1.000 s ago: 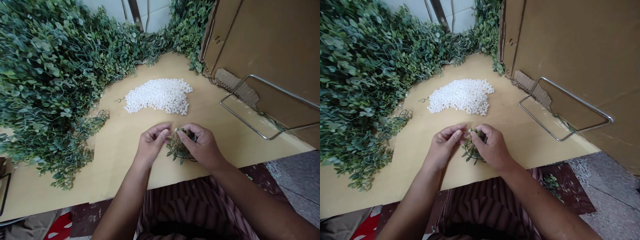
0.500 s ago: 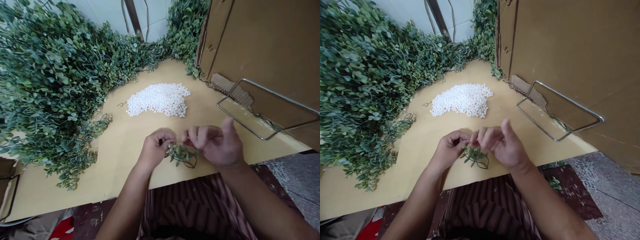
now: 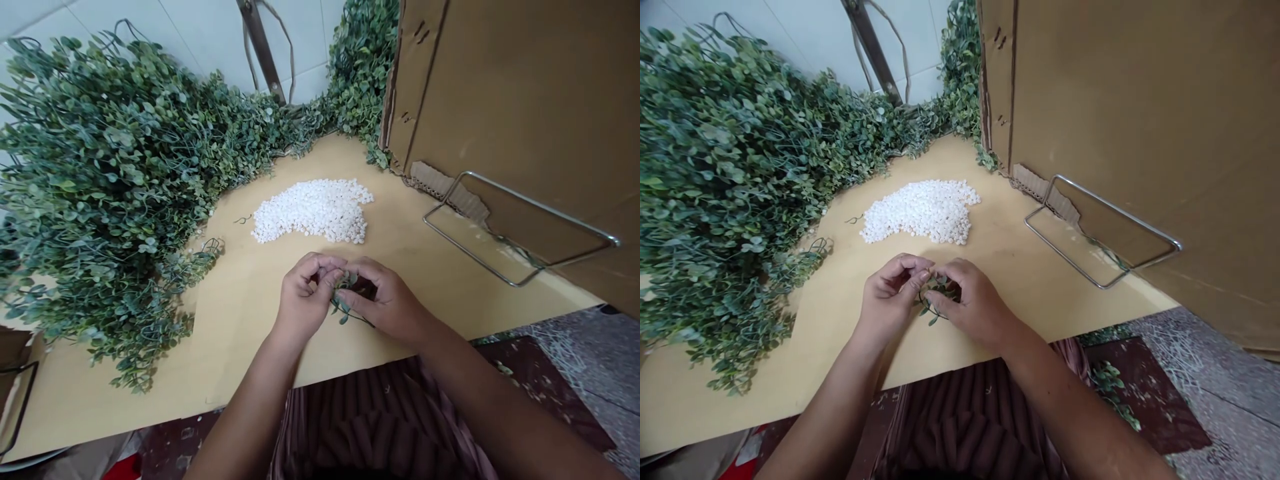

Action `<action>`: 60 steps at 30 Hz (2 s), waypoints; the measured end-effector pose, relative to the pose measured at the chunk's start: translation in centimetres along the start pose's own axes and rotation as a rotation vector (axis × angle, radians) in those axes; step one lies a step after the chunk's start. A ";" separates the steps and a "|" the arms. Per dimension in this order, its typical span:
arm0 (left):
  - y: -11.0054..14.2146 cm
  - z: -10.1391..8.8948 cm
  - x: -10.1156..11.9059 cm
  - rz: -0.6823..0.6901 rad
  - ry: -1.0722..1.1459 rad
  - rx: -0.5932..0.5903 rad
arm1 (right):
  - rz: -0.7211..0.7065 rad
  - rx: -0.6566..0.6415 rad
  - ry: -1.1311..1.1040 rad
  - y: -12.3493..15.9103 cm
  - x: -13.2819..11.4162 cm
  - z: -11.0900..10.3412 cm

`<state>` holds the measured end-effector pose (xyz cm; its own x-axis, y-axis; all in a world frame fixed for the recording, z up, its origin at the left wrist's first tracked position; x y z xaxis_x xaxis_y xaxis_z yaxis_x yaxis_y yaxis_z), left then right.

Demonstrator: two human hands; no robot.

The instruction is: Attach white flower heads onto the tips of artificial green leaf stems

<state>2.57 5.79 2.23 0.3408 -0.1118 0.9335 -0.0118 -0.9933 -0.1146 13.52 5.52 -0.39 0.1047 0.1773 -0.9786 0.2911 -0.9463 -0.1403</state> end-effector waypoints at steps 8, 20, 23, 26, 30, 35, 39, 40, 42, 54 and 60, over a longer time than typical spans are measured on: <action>-2.0 -0.9 -0.1 0.074 -0.252 -0.062 | -0.122 0.082 0.193 0.3 -1.5 -0.6; -8.1 -3.5 -3.3 0.037 -0.933 0.074 | -0.021 0.211 0.191 0.6 0.0 -2.1; -7.0 -4.3 -3.5 -0.021 -0.698 0.106 | -0.045 0.220 0.191 0.6 -0.3 -2.1; -4.8 -4.0 -3.8 -0.128 -0.268 0.091 | -0.079 0.213 0.182 0.5 -0.8 -1.9; -1.2 -0.7 -4.0 -0.295 0.162 -0.020 | -0.145 0.157 0.228 0.5 -1.8 -1.2; 1.3 0.8 -4.7 -0.410 0.331 -0.016 | -0.167 0.114 0.257 0.7 -2.3 -0.7; 1.7 1.1 -5.1 -0.417 0.351 -0.076 | -0.169 0.097 0.272 0.7 -2.4 -0.5; 1.7 1.1 -5.1 -0.415 0.352 -0.091 | -0.165 0.093 0.275 0.7 -2.3 -0.5; 1.7 1.1 -5.1 -0.406 0.352 -0.094 | -0.161 0.090 0.279 0.7 -2.2 -0.5; 1.6 0.5 -4.5 -0.348 0.232 -0.042 | -0.092 0.038 0.262 0.4 -1.8 -0.3; 2.1 1.2 -3.9 -0.312 0.197 -0.147 | -0.037 0.033 0.255 0.4 -1.1 -0.2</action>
<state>2.36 4.16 -2.11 0.1622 0.2073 0.9648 -0.0759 -0.9722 0.2216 13.67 5.03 0.69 0.3327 0.2702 -0.9035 0.2688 -0.9455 -0.1837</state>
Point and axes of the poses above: each hand's wrist, its own y-axis away from the middle knuckle, its own z-axis out of the palm, x = y × z, the point moved 10 cm from there along -y, towards the middle knuckle, and after that the axes turned 7 degrees about -y, right-handed, at the moved point
